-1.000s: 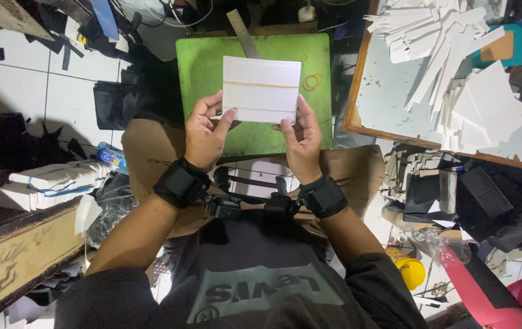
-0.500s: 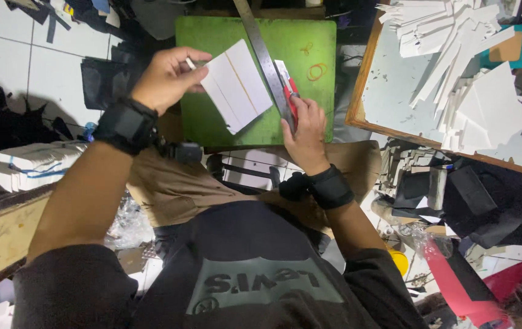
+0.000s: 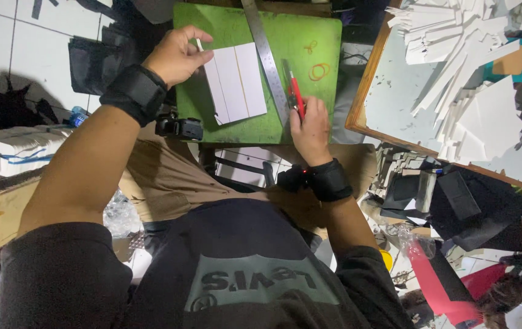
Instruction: The person sits cross-legged on the floor and uses a metal ruler and a red utility knife to cut a white rectangular piece of paper on a green cutting mat. They align the ruler, score the paper, and separate the cut sections.
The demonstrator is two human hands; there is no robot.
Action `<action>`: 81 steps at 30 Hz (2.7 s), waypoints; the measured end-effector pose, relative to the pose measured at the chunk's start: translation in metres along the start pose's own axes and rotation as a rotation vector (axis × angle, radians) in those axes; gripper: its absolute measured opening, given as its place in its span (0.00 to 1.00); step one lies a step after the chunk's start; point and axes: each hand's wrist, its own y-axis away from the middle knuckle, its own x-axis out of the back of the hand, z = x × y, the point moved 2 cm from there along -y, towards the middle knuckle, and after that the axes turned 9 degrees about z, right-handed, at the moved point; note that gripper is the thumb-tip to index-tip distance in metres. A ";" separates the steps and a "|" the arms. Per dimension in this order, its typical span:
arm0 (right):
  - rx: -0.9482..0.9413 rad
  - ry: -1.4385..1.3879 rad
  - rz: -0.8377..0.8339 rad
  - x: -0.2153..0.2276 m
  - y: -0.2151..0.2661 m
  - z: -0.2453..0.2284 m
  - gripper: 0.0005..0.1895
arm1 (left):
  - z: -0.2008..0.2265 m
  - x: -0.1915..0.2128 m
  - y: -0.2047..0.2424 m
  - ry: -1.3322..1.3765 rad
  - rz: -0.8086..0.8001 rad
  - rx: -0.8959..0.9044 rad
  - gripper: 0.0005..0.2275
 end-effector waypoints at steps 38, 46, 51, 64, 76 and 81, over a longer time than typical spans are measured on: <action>-0.293 -0.185 -0.180 0.019 0.015 -0.011 0.15 | 0.043 -0.076 0.044 -0.800 -0.055 -0.429 0.44; -0.332 -0.537 -0.286 0.001 0.031 0.002 0.09 | 0.045 -0.075 0.046 -0.767 -0.020 -0.466 0.43; -0.233 -0.338 -0.328 0.010 0.028 -0.038 0.11 | 0.042 -0.075 0.045 -0.665 -0.002 -0.409 0.41; 0.265 -0.141 -0.223 0.017 0.032 -0.050 0.35 | 0.045 -0.073 0.045 -0.760 -0.043 -0.379 0.49; 0.303 -0.077 -0.228 0.018 0.030 -0.056 0.33 | 0.042 -0.071 0.045 -0.780 -0.039 -0.413 0.47; 0.310 -0.074 -0.226 0.017 0.031 -0.054 0.33 | 0.039 -0.070 0.045 -0.729 -0.030 -0.452 0.46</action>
